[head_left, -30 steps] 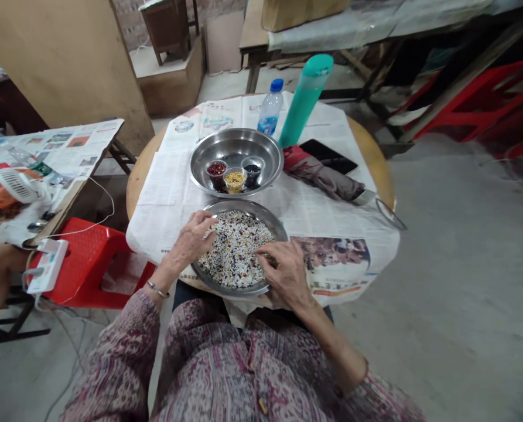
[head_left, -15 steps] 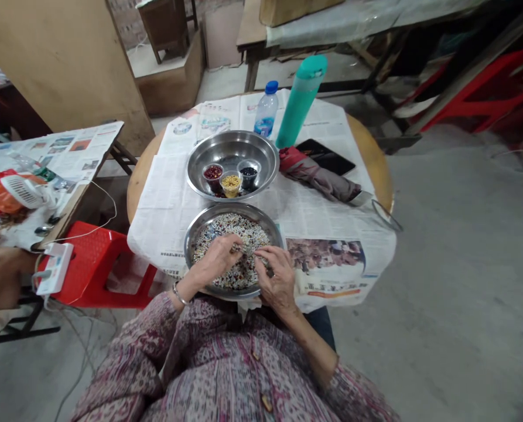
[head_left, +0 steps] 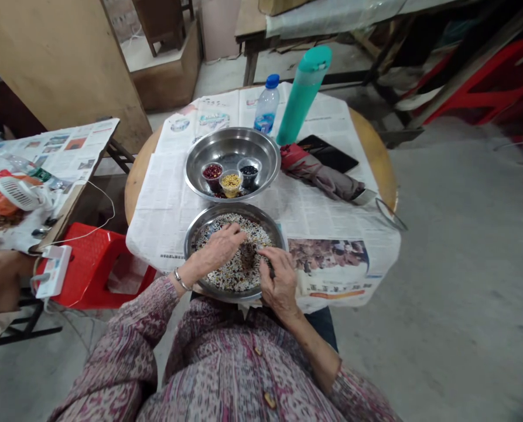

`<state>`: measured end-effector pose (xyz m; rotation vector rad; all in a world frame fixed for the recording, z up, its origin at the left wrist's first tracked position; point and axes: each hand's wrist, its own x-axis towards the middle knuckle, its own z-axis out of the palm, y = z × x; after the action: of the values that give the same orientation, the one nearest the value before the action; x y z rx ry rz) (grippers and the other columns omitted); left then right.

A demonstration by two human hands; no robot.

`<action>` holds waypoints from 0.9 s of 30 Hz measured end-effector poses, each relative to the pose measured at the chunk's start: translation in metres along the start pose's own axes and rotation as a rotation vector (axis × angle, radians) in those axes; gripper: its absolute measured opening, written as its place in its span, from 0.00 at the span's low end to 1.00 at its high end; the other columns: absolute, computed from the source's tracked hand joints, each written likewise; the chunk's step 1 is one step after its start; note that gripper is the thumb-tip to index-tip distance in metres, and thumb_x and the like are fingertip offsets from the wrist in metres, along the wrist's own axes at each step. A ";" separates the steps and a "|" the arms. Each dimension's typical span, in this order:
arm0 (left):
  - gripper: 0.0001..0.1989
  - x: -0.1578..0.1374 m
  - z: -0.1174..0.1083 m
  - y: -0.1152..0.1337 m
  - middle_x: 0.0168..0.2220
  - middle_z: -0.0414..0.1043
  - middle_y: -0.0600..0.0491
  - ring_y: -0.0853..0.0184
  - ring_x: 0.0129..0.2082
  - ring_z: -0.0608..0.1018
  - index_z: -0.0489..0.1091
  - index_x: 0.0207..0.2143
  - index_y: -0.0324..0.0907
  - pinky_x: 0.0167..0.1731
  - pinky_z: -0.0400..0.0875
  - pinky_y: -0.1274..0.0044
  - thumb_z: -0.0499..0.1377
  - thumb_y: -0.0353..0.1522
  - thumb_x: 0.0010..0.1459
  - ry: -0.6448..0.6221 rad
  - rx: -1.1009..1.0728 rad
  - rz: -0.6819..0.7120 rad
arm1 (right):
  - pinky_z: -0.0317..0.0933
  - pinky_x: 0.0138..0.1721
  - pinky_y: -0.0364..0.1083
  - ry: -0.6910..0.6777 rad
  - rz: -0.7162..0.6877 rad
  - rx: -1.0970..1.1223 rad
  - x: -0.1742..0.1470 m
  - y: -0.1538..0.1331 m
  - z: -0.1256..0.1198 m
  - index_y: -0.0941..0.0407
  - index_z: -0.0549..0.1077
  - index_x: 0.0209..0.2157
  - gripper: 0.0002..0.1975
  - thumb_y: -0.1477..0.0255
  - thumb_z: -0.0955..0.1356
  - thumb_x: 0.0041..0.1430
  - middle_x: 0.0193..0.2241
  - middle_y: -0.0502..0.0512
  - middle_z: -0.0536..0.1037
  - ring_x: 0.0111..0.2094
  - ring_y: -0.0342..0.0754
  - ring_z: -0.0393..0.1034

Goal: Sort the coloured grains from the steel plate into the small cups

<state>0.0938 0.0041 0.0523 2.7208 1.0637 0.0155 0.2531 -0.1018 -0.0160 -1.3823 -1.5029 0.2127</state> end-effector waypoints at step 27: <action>0.15 0.006 -0.003 0.010 0.55 0.68 0.45 0.56 0.56 0.70 0.69 0.52 0.43 0.59 0.67 0.62 0.62 0.32 0.63 0.229 -0.228 -0.210 | 0.64 0.53 0.58 -0.028 -0.031 -0.003 -0.005 0.003 -0.003 0.51 0.74 0.48 0.13 0.75 0.63 0.65 0.45 0.57 0.78 0.49 0.54 0.70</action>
<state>0.1044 0.0014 0.0566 2.4344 1.3159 0.3977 0.2561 -0.1060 -0.0193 -1.3627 -1.5470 0.2114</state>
